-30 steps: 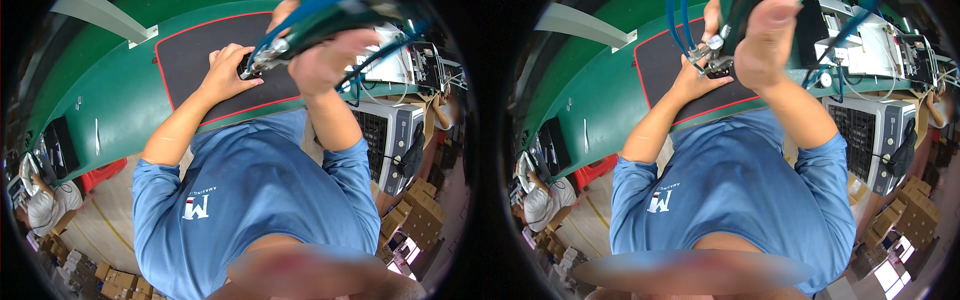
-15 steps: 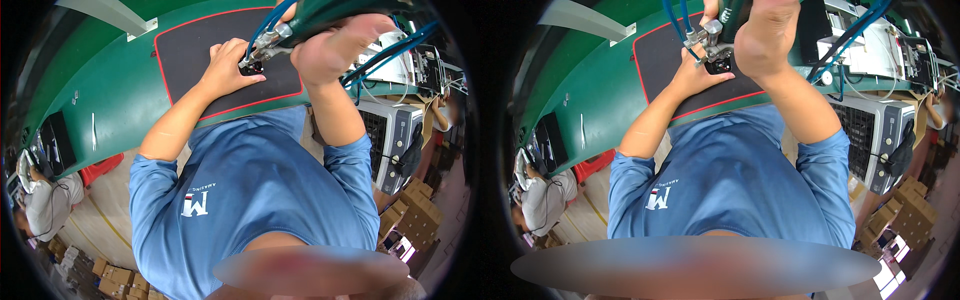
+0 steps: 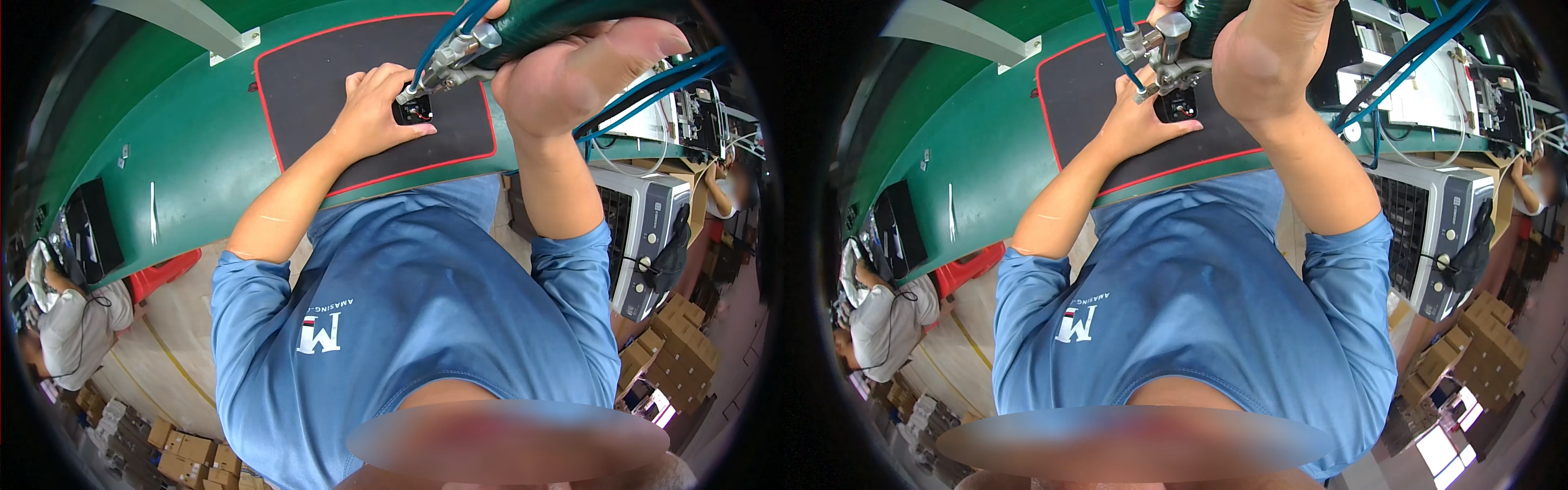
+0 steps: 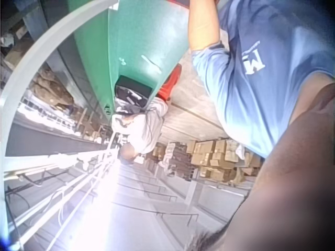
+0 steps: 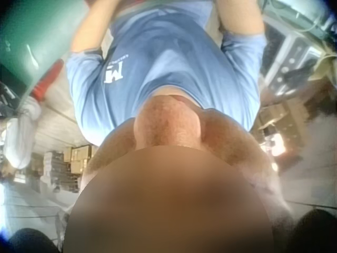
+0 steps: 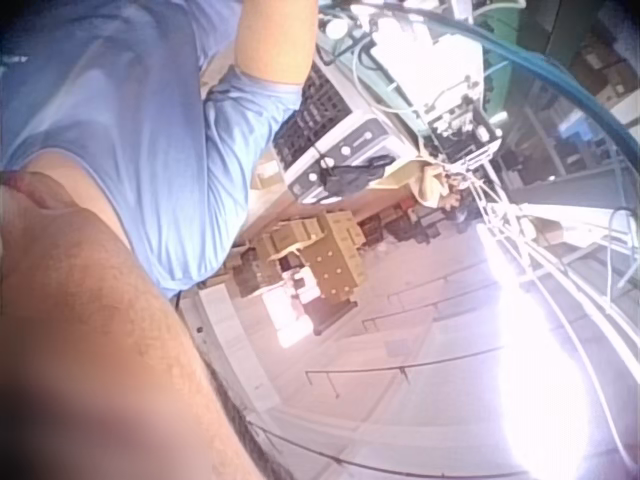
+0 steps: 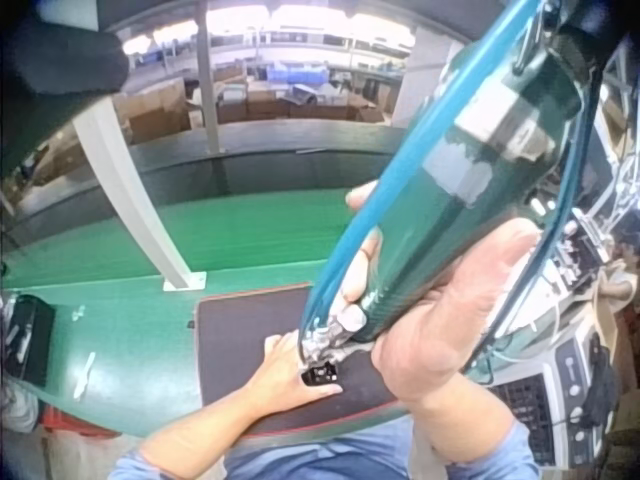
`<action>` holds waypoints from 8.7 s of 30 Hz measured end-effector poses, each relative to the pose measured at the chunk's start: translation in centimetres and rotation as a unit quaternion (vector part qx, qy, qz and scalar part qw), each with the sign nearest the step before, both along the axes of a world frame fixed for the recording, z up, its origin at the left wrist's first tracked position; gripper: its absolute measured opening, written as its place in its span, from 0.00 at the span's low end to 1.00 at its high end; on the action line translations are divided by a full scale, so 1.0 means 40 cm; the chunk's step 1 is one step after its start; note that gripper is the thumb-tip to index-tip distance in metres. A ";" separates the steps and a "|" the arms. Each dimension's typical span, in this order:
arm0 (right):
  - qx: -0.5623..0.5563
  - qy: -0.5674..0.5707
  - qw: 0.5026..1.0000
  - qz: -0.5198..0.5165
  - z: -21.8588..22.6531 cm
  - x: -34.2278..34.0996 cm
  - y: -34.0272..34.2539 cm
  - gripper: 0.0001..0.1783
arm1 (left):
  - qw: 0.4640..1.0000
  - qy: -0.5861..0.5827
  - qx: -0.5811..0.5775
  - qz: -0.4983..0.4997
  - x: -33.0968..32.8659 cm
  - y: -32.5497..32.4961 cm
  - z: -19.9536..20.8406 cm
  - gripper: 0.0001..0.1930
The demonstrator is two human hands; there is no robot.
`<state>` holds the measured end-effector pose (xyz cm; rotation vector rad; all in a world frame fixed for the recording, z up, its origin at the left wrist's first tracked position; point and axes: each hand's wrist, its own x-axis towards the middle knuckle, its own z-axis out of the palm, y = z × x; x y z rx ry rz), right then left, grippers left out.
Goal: Assemble electronic components using a pneumatic screwdriver on an assembly line.
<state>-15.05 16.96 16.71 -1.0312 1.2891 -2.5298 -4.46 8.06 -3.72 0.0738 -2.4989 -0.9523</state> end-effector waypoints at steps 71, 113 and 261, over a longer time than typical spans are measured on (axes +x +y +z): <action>0.125 0.001 0.990 0.060 -0.204 -0.107 0.263 0.48 | 0.964 -0.175 -0.176 0.091 -0.381 -0.391 0.109 0.54; 0.165 0.041 0.984 0.052 -0.147 -0.062 0.250 0.43 | 0.960 0.003 0.165 0.227 0.309 -0.028 0.090 0.45; 0.019 -0.032 0.990 0.133 -0.185 0.039 0.020 0.50 | 0.997 -0.046 0.021 0.066 0.095 -0.019 0.004 0.30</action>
